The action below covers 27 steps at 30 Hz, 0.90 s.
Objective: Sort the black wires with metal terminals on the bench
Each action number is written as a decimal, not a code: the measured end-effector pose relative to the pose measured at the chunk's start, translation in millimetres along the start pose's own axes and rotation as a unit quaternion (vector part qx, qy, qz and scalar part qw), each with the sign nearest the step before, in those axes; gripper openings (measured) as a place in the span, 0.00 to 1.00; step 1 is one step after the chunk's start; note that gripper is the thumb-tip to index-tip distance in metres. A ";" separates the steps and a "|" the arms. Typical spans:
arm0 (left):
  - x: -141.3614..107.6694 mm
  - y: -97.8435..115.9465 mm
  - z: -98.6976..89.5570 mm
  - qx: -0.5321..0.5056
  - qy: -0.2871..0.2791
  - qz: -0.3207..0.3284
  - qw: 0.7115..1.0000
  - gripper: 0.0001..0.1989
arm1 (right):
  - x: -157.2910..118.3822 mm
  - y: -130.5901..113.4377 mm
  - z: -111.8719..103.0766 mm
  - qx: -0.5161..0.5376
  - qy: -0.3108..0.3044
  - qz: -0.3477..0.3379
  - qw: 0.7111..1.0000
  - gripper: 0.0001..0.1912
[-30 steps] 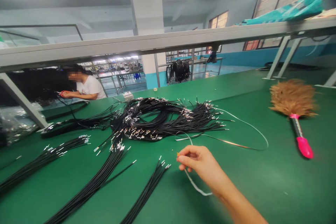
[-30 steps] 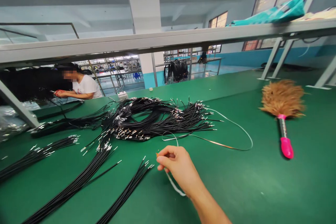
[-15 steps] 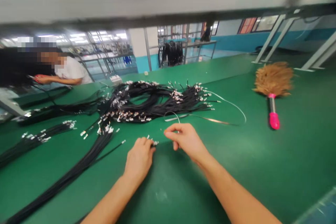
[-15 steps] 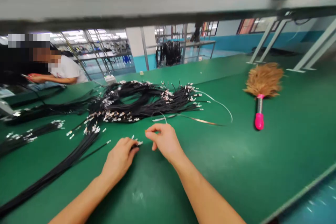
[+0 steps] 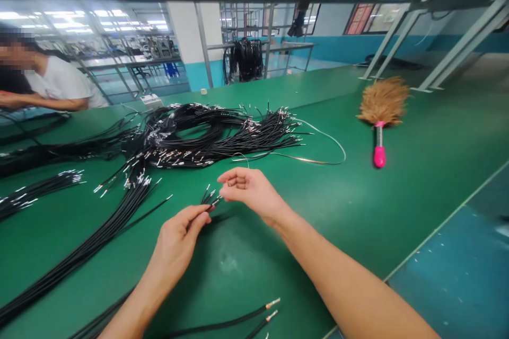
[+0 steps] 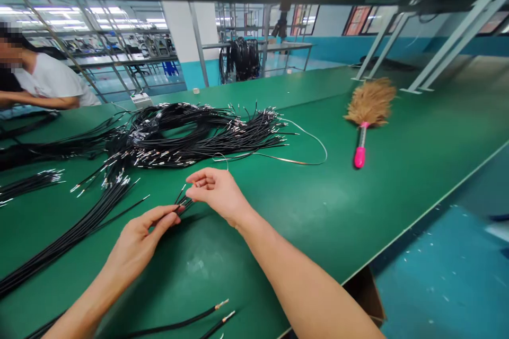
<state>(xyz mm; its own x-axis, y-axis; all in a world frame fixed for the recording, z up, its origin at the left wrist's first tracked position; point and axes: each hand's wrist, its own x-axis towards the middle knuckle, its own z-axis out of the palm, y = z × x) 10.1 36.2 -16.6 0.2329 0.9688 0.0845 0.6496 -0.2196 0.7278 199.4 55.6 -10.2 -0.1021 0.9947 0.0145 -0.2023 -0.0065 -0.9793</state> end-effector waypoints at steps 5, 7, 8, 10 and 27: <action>-20.3 7.4 -10.8 -0.018 0.030 -0.005 0.999 0.15 | -9.9 -1.7 12.3 0.051 -0.042 0.000 0.998 0.06; -25.6 10.6 -15.0 -0.030 0.042 -0.004 0.999 0.14 | -12.7 -3.2 16.9 0.064 -0.048 -0.003 0.997 0.05; -27.8 11.6 -16.7 -0.036 0.047 0.001 0.998 0.14 | -14.0 -4.2 19.4 0.066 -0.051 -0.005 0.996 0.05; -31.7 12.3 -19.0 -0.045 0.056 0.023 0.997 0.12 | -16.9 -6.4 24.7 0.062 -0.059 -0.012 0.996 0.05; -35.8 -6.7 -10.6 -0.062 0.101 0.194 0.974 0.06 | -25.3 18.2 37.0 0.024 -0.026 -0.119 0.992 0.03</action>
<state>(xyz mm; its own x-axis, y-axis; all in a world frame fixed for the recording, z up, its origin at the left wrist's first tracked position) -10.3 4.2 -17.2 0.2877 0.8207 0.4936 0.4450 -0.5709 0.6900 162.3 26.5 -20.9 -0.0953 0.9620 0.2557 -0.2733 0.2218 -0.9360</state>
